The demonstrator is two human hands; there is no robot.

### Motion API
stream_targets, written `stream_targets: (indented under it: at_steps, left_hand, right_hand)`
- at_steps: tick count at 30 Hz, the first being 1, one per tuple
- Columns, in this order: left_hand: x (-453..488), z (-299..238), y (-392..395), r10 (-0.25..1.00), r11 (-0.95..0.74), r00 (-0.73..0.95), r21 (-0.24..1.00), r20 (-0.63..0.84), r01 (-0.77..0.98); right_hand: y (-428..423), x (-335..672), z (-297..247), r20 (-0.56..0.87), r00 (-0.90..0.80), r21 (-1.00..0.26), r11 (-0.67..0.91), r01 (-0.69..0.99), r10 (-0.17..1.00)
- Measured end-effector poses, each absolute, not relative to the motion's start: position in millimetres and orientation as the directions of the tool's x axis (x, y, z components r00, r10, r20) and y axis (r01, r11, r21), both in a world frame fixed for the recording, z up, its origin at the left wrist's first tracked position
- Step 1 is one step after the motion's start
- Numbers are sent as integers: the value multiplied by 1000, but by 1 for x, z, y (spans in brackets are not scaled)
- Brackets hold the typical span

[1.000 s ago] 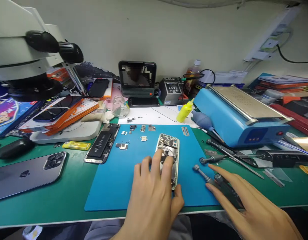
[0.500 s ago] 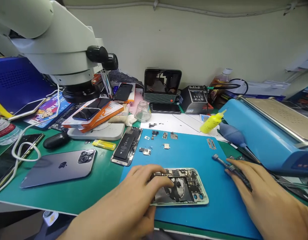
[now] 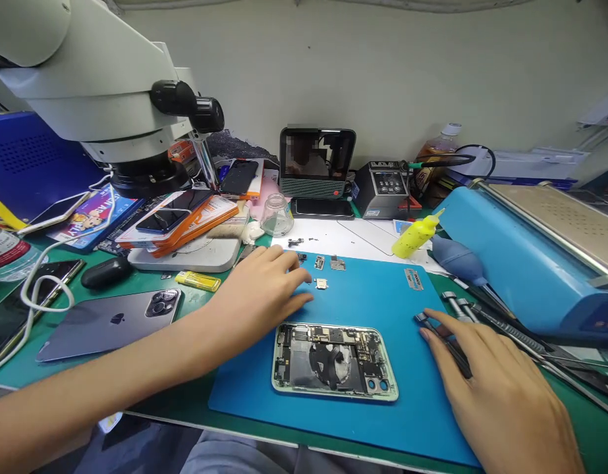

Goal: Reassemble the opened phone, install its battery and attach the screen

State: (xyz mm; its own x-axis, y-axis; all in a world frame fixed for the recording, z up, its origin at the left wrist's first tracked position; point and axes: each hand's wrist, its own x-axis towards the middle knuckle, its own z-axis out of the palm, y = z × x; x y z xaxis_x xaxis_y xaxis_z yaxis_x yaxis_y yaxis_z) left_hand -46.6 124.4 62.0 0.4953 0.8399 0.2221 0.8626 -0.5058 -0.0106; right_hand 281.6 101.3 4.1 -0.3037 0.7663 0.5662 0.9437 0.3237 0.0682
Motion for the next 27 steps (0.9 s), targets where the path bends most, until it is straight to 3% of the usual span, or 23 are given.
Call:
stream_targets:
  at_steps: [8, 14, 18, 23, 27]
  left_hand:
    - [-17, 54, 158, 819, -557, 551, -4, 161, 830]
    - [-29, 76, 148, 777, -629, 619, 180, 116, 756]
    - [-58, 86, 100, 825, -544, 562, 356, 61, 760]
    - [-97, 68, 33, 888, -445, 460, 231, -13, 865]
    - [-106, 47, 11, 914, -399, 402, 293, 53, 869]
  right_hand:
    - [98, 281, 1, 569, -283, 22, 330, 944, 772]
    - [97, 282, 3, 570, -294, 21, 344, 939, 767]
    - [97, 284, 2, 573, -298, 18, 352, 936, 763]
    - [104, 294, -14, 578, -264, -17, 335, 942, 772]
    - [117, 310, -35, 608, -223, -79, 337, 938, 762]
